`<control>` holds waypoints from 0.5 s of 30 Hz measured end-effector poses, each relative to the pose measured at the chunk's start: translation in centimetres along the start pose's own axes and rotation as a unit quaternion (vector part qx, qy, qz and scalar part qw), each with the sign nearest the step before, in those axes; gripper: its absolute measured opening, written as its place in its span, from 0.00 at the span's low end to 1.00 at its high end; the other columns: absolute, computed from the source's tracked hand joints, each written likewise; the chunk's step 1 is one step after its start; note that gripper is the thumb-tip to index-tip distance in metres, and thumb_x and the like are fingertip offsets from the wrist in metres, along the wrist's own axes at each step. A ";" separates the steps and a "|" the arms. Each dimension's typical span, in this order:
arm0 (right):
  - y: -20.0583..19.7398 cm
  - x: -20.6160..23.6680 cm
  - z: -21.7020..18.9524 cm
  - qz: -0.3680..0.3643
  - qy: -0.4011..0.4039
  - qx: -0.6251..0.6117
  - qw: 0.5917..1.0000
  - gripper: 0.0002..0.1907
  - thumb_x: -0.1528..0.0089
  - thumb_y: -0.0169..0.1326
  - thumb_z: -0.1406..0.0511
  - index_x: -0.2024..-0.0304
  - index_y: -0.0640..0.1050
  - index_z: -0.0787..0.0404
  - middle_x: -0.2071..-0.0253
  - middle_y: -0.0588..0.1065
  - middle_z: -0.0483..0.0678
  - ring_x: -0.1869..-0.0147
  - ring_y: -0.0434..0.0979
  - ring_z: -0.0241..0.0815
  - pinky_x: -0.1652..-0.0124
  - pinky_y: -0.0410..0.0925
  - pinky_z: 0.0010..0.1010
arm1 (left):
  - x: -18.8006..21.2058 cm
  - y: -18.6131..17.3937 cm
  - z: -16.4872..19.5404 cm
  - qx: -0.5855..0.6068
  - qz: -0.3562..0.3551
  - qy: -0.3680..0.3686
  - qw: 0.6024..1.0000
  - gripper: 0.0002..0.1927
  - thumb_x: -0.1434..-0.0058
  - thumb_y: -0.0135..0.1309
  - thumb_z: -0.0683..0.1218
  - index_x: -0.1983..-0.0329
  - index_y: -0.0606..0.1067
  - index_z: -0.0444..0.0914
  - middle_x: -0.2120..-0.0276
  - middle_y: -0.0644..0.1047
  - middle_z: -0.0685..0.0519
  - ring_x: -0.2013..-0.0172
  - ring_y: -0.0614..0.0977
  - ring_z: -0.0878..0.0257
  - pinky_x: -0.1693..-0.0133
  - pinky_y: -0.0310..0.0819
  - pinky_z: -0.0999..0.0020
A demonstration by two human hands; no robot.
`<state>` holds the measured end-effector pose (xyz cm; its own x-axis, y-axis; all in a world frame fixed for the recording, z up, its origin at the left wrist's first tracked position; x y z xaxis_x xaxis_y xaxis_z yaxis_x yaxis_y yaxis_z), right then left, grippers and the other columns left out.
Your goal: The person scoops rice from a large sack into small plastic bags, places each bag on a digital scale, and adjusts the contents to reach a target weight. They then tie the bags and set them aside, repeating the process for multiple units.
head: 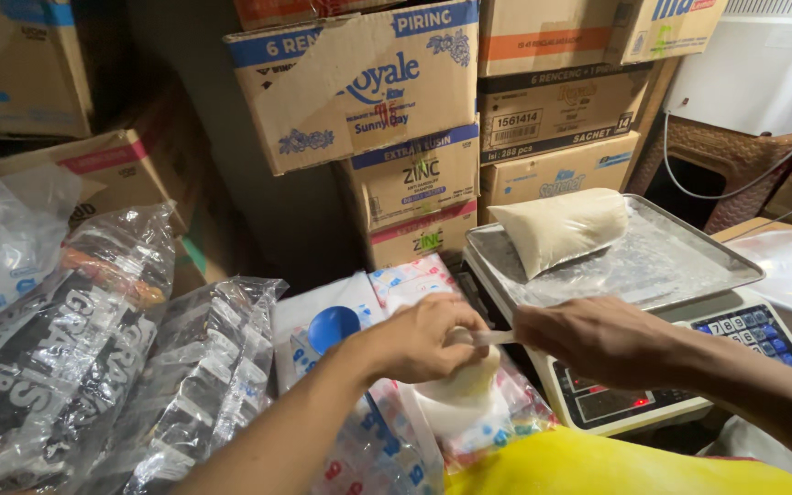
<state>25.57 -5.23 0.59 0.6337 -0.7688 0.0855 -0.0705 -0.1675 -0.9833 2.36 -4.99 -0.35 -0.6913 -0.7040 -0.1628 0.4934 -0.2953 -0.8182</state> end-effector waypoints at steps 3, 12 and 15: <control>1.3 0.6 2.1 0.031 0.001 -0.211 0.977 0.15 0.31 0.43 0.56 0.64 0.74 0.58 0.74 0.70 0.48 0.68 0.71 0.39 0.66 0.70 0.37 | 0.7 -1.5 2.2 -0.142 0.033 0.007 0.989 0.12 0.51 0.52 0.47 0.67 0.84 0.45 0.54 0.83 0.53 0.33 0.66 0.50 0.38 0.56 0.43; 5.8 -2.3 0.6 -0.001 0.019 -0.779 0.626 0.28 0.35 0.41 0.52 0.38 0.71 0.59 0.45 0.78 0.52 0.41 0.79 0.49 0.43 0.73 0.47 | -2.7 -3.3 4.1 0.220 0.026 -0.181 0.958 0.11 0.47 0.63 0.47 0.62 0.87 0.41 0.62 0.86 0.48 0.48 0.86 0.47 0.41 0.77 0.46; 6.9 -3.3 -1.5 -0.097 -0.123 -0.890 0.427 0.31 0.32 0.41 0.47 0.37 0.69 0.61 0.44 0.75 0.56 0.41 0.76 0.54 0.44 0.74 0.49 | -4.6 -3.0 2.0 0.386 0.043 -0.307 0.869 0.10 0.50 0.59 0.43 0.64 0.84 0.41 0.63 0.83 0.56 0.51 0.77 0.64 0.47 0.63 0.57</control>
<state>21.87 -4.80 -6.27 0.8073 -0.5823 -0.0962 -0.3343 -0.5856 0.7385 5.15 -2.11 3.91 -0.3393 -0.8870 0.3133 0.9006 -0.4025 -0.1643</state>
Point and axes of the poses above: each hand's wrist, its own x-axis away from the middle knuckle, its own y-axis out of the palm, z = x × y, the point moved 2 cm from there along -x, towards the middle knuckle
